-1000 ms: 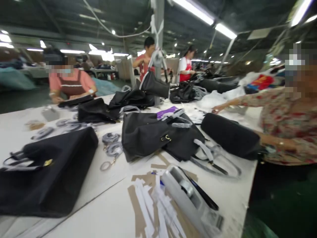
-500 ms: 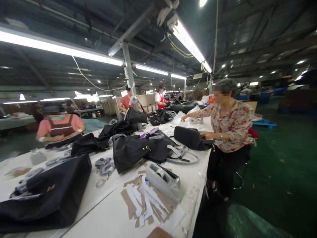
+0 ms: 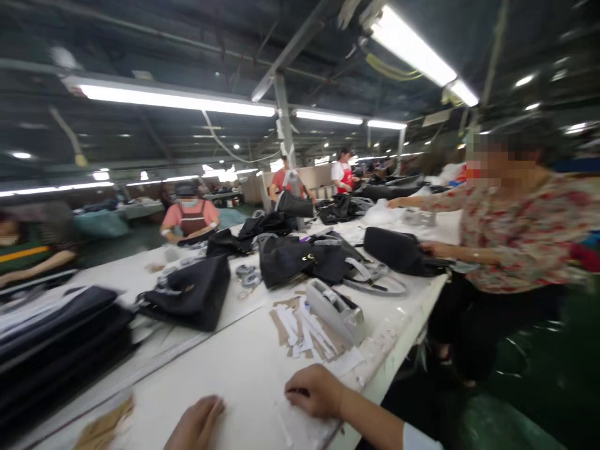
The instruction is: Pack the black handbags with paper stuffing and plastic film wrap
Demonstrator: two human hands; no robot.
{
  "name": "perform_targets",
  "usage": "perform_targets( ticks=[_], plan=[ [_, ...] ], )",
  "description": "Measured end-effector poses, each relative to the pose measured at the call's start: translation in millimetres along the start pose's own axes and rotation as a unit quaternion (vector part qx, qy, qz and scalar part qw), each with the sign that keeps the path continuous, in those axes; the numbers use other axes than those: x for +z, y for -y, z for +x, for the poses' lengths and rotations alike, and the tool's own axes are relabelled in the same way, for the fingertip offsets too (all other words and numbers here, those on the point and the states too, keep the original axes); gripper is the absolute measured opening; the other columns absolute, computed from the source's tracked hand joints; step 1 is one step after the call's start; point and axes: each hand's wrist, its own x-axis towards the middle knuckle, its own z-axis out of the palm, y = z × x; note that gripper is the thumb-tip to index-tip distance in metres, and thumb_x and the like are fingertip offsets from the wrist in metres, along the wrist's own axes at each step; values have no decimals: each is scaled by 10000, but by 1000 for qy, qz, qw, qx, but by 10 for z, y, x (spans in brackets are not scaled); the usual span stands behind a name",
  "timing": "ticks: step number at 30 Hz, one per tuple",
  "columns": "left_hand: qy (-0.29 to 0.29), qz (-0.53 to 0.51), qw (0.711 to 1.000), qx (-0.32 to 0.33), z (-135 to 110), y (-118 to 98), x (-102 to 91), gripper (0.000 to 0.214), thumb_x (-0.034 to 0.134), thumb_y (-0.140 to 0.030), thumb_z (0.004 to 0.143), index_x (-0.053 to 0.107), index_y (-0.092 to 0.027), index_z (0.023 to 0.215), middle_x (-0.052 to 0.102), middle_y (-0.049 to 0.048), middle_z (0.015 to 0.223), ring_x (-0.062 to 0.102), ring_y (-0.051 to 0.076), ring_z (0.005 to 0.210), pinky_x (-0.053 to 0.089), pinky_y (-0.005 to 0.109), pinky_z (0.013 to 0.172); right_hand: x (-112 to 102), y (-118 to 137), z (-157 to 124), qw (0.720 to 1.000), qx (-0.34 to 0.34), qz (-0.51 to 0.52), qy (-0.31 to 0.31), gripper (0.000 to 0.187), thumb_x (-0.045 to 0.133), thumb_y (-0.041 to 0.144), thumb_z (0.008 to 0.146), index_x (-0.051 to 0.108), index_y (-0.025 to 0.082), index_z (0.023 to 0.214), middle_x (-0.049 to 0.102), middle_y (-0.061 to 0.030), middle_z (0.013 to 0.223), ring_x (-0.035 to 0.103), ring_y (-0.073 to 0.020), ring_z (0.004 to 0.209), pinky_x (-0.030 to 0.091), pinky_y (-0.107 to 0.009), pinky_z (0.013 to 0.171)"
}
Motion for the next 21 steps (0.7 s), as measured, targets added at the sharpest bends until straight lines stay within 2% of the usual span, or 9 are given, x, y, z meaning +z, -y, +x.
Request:
perform_targets(
  ticks=[2,5,7,10,11,13,16,19,21],
  plan=[
    [104,-106,984,-101,45,-156,-237,494,333,-552,915,714,-263,790,763,-6,833,710,238,838,561,362,790,-45,50,-17,999,19,33,0,260,507,323,907,738,217,965,757,-51,910,685,-190,847,478,-255,784],
    [89,-206,966,-125,305,-375,-417,530,349,-523,919,730,-156,890,762,91,876,701,247,841,521,352,809,-80,24,25,996,48,73,15,298,500,394,925,727,216,1000,749,-69,984,676,-224,920,484,-308,846],
    [80,-234,961,-126,468,-462,-374,483,363,-473,936,734,-164,943,763,62,904,698,197,859,508,288,819,-99,-3,113,991,68,101,52,345,477,455,934,726,223,988,749,-60,925,680,-232,870,505,-326,811],
    [90,-272,954,-93,523,-544,-142,387,421,-405,941,742,-190,965,763,30,883,692,160,834,499,241,798,-200,25,399,972,128,158,112,438,443,546,932,731,217,909,728,-39,769,668,-206,671,530,-316,662],
    [89,-273,956,-63,497,-557,-52,349,454,-379,933,745,-188,962,762,40,894,687,167,845,494,246,803,-254,49,558,966,154,177,106,453,455,571,919,731,212,906,727,-43,768,667,-203,654,537,-318,651],
    [80,-266,961,-9,419,-557,105,282,510,-339,914,749,-198,960,758,50,944,674,181,890,480,259,827,-360,95,982,954,198,219,43,465,522,606,871,726,199,967,742,-77,871,691,-224,742,561,-347,726],
    [72,-281,957,3,340,-506,252,265,530,-352,916,750,-225,991,755,45,972,669,183,897,476,263,825,-410,127,1828,917,235,321,-36,529,644,600,790,675,176,1104,715,-148,1084,688,-277,962,558,-401,870],
    [81,-319,944,-30,359,-444,325,292,535,-406,914,756,-251,1026,760,43,981,678,192,897,488,268,820,-263,132,2748,879,273,389,-33,573,700,578,759,616,172,1154,634,-184,1258,639,-275,1113,516,-399,975],
    [99,-336,935,-48,396,-410,354,309,548,-443,897,754,-275,1056,760,41,1009,681,208,930,498,279,834,-104,149,3298,863,315,394,-16,591,669,633,763,592,197,1154,619,-176,1276,640,-260,1105,519,-404,971]
  ],
)
